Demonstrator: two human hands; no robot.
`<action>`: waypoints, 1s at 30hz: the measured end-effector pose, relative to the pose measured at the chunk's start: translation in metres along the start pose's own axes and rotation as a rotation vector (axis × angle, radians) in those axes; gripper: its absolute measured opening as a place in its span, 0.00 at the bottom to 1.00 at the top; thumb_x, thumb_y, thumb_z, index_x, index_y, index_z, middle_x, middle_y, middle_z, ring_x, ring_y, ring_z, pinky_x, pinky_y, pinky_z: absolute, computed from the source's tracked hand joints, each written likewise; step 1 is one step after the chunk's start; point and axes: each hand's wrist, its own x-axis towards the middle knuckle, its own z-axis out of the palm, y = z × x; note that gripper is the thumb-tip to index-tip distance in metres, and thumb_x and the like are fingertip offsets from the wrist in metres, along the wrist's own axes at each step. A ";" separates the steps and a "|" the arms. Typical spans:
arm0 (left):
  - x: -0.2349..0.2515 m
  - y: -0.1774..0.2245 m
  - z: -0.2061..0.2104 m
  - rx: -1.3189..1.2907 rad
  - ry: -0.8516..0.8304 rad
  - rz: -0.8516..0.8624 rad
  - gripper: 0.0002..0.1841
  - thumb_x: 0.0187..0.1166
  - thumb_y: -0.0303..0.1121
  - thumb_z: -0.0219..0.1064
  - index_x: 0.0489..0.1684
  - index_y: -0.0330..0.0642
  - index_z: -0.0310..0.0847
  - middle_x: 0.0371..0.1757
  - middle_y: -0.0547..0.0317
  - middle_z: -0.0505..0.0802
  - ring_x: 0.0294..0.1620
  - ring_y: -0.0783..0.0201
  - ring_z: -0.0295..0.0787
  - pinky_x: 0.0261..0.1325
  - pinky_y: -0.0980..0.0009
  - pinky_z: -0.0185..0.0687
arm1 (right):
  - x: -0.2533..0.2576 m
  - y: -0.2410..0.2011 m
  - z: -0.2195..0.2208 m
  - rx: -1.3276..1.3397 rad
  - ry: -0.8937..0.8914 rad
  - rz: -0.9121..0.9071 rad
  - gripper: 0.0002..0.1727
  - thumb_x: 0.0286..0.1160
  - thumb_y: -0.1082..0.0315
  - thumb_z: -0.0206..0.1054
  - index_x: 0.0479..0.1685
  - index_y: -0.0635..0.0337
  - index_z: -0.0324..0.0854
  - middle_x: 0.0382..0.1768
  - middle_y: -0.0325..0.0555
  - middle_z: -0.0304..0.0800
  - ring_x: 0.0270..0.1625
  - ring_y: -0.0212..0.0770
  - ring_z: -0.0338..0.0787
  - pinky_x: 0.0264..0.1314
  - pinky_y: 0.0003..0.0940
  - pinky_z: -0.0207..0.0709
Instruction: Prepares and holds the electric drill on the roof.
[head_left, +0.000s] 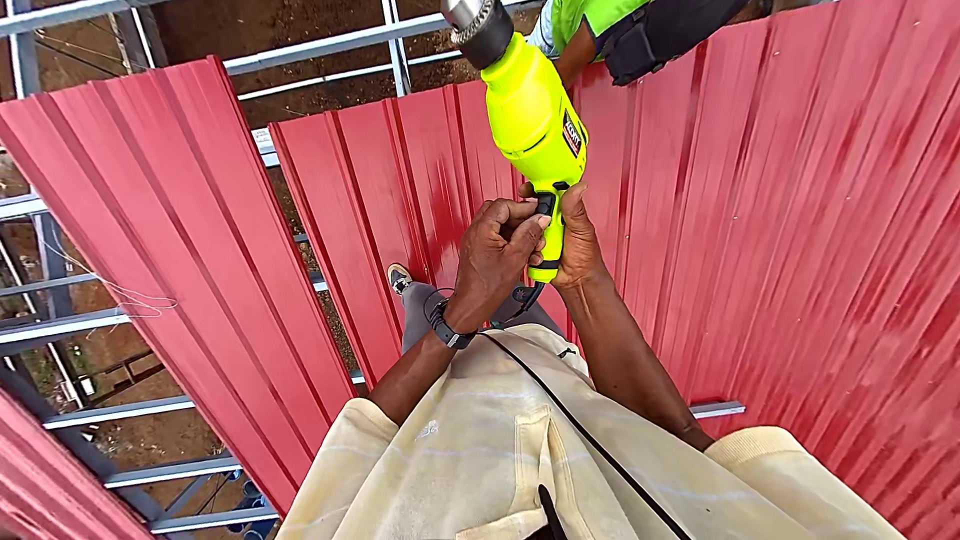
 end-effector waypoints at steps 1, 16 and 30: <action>-0.005 0.001 -0.005 -0.033 -0.030 -0.019 0.12 0.85 0.32 0.67 0.62 0.39 0.81 0.38 0.48 0.86 0.22 0.59 0.84 0.21 0.66 0.88 | 0.004 0.001 -0.005 0.009 0.000 0.002 0.35 0.81 0.37 0.62 0.70 0.59 0.75 0.38 0.49 0.87 0.24 0.35 0.87 0.23 0.29 0.86; 0.043 -0.037 -0.020 -0.117 -0.061 -0.089 0.18 0.92 0.36 0.57 0.70 0.34 0.79 0.49 0.48 0.90 0.43 0.57 0.89 0.44 0.63 0.91 | 0.047 -0.041 -0.009 -0.170 -0.100 -0.100 0.32 0.86 0.40 0.57 0.70 0.61 0.69 0.31 0.46 0.81 0.21 0.40 0.83 0.21 0.33 0.85; -0.051 -0.201 -0.021 0.031 -0.605 -0.366 0.10 0.87 0.35 0.63 0.51 0.41 0.86 0.44 0.58 0.92 0.43 0.67 0.86 0.49 0.65 0.83 | 0.074 -0.089 0.008 -0.141 -0.184 -0.134 0.27 0.89 0.43 0.51 0.61 0.62 0.70 0.32 0.47 0.79 0.23 0.41 0.84 0.24 0.33 0.85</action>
